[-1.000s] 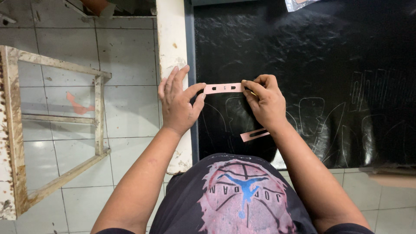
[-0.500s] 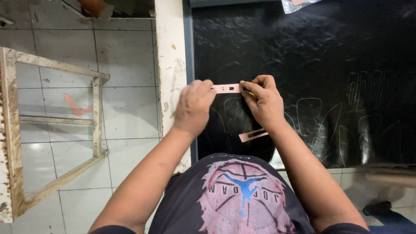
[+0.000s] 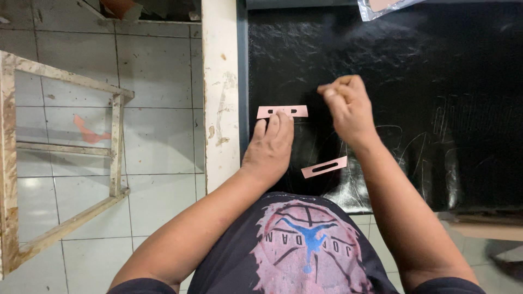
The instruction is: The person places a small pink paper template on a large sheet of black leather, holds it steady, and traces around it with a pen to mark a pattern outline. They repeat the tracing at several positions across the sheet, then toss the template aside and smooth the leather.
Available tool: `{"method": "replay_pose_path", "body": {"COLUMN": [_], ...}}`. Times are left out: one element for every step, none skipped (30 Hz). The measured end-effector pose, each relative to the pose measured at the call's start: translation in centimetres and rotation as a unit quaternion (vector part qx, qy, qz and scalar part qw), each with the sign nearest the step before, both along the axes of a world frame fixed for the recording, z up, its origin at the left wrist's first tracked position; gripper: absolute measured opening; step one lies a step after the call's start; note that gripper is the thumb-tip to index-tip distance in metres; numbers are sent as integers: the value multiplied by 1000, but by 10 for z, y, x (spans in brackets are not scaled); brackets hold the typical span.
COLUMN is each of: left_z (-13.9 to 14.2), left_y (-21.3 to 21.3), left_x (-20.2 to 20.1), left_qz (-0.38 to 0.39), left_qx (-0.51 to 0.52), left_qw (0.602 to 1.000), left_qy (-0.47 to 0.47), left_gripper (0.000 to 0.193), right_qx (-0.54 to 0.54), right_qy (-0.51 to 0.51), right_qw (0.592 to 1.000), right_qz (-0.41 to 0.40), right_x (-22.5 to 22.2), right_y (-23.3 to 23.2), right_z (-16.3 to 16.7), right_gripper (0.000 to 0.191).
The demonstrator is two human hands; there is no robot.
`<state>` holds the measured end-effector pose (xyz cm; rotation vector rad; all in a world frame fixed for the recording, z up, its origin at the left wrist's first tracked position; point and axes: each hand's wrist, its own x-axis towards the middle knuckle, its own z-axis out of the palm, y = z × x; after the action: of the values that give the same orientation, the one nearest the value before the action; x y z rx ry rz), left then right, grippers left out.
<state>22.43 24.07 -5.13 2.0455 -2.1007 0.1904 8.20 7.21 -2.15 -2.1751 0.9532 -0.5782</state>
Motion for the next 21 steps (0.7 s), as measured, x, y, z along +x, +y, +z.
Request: {"method": "replay_pose_path", "body": {"left_z": [-2, -3, -5, -6, -6, -7, -7, -8, -8, -9, -10, -11, -12, -14, -16, -18, -20, -22, -24, -26, -27], "left_y": [-3, -4, -5, -7, -8, -9, -10, -11, -11, -12, -12, -12, -11, -11, -10, -10, -8, -7, -6, -5, -5], "left_x": [-3, -5, -6, -7, -7, -7, -6, -6, -6, -6, -6, -7, -6, -6, -5, -6, -6, -5, -4, -4, -3], "left_qz": [7, 13, 16, 19, 23, 23, 24, 25, 25, 24, 24, 23, 23, 23, 22, 22, 22, 14, 5, -4, -8], "left_qx": [9, 20, 3, -15, -32, -22, -12, -1, -5, -8, -12, -9, -7, -6, -16, -25, -34, -42, -49, -57, -50], "left_qw": [1000, 1000, 1000, 999, 997, 998, 998, 999, 999, 998, 998, 997, 997, 997, 996, 994, 993, 991, 989, 987, 987], "left_qy": [-10, -19, 10, 39, 67, 58, 48, 39, 47, 55, 64, 68, 72, 76, 88, 100, 113, 125, 139, 152, 153], "left_gripper": [55, 54, 53, 53, 52, 52, 51, 51, 50, 49, 49, 47, 46, 44, 43, 42, 41, 39, 37, 35, 37], "right_qx": [2, 1, 0, -2, 24, 51, 79, 93, 108, 121, 90, 59, 29, 38, 46, 56, 54, 51, 49, 43, 37], "right_qy": [-22, -8, 5, 17, 32, 46, 61, 55, 48, 40, 46, 51, 57, 64, 70, 77, 73, 68, 63, 72, 80], "right_qw": [1000, 1000, 1000, 999, 999, 997, 994, 994, 993, 992, 994, 994, 994, 993, 992, 990, 990, 989, 989, 988, 986], "right_qz": [-6, -13, -21, -28, -34, -39, -44, -23, 0, 22, 46, 70, 94, 96, 98, 100, 108, 117, 125, 133, 142], "right_x": [1, 2, 6, 11, 18, 24, 29, 33, 37, 41, 44, 47, 50, 54, 57, 60, 63, 66, 69, 72, 75], "right_y": [-3, -3, -3, -2, -1, 1, 3, 7, 10, 13, 16, 19, 21, 23, 24, 25, 26, 27, 29, 30, 31], "right_z": [6, 13, 18, 23, 27, 30, 33, 35, 37, 38, 38, 38, 38, 37, 35, 34, 33, 31, 30, 29, 27], "right_gripper": [25, 24, 25, 25, 23, 21, 21, 20, 19, 20, 18, 17, 16, 16, 16, 16, 15, 15, 14, 14, 13]}}
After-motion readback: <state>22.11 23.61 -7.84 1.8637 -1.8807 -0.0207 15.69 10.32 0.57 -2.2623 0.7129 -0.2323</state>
